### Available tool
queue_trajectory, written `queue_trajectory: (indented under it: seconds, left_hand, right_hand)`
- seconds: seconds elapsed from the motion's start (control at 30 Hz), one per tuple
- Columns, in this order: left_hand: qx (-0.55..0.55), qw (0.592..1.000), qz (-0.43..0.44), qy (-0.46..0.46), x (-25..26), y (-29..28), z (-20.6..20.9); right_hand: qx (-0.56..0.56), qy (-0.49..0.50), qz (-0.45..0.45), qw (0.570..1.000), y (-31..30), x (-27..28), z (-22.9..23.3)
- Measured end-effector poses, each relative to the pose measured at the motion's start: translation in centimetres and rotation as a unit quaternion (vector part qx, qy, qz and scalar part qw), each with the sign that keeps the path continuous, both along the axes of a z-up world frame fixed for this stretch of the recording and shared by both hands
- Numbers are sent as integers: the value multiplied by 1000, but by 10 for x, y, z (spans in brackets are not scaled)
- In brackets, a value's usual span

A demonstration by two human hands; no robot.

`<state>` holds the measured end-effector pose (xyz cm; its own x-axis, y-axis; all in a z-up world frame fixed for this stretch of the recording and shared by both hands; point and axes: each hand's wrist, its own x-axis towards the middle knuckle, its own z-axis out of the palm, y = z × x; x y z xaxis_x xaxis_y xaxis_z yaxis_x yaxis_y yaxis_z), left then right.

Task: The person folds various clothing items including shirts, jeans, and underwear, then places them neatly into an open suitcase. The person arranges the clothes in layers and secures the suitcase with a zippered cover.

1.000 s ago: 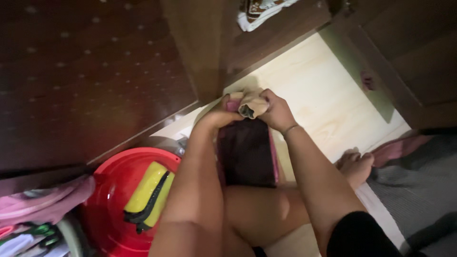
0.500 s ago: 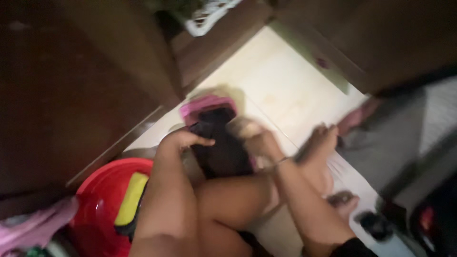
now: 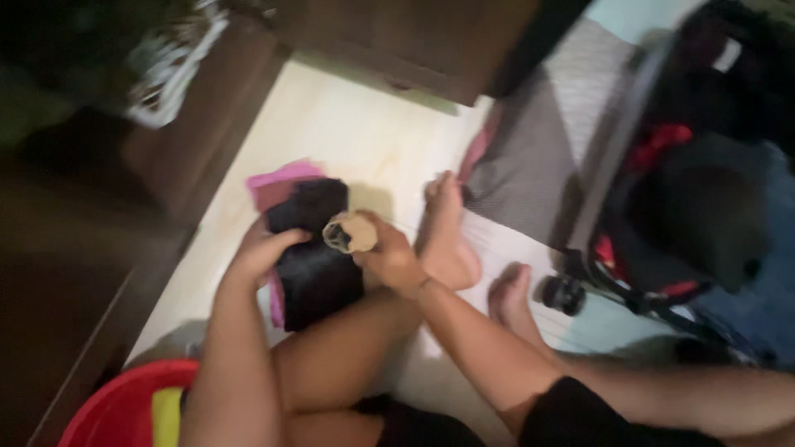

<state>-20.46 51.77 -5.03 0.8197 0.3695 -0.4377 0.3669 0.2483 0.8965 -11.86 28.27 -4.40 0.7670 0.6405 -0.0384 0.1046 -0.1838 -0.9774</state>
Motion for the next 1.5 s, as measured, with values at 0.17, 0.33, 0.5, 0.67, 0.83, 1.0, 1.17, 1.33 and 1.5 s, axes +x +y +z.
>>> queue_trajectory:
  seconds: [0.17, 0.33, 0.5, 0.67, 0.83, 1.0, 1.17, 1.33, 1.5]
  left_hand:
    - [-120, 990, 52, -47, 9, -19, 35]
    - [-227, 967, 113, -4, 21, -45, 39]
    - [-310, 944, 82, 78, 48, -113, 15]
    - [-328, 936, -11, 125, 82, -195, 1]
    - [-171, 971, -82, 145, 109, -271, -6]
    - [18, 984, -109, 139, 119, -246, -34]
    - [40, 981, -113, 156, 97, -203, -70]
    - [161, 974, -136, 78, 96, -217, -71]
    - [406, 888, -160, 147, 114, -234, 8]
  right_hand:
    - [69, -306, -93, 945, -118, 109, 74]
    - [-115, -475, -318, 812, -300, 266, 122]
    - [-511, -444, -269, 685, -395, 355, 54]
    - [-574, -321, -205, 725, -401, 380, 7]
    - [-555, -218, -127, 793, -393, 367, 58]
    - [-501, -353, -22, 790, -418, 340, 113]
    - [-556, -299, -48, 775, -402, 331, 136]
    - [-573, -258, -56, 776, -386, 338, 147]
    - [-356, -294, -48, 886, -432, 339, 171]
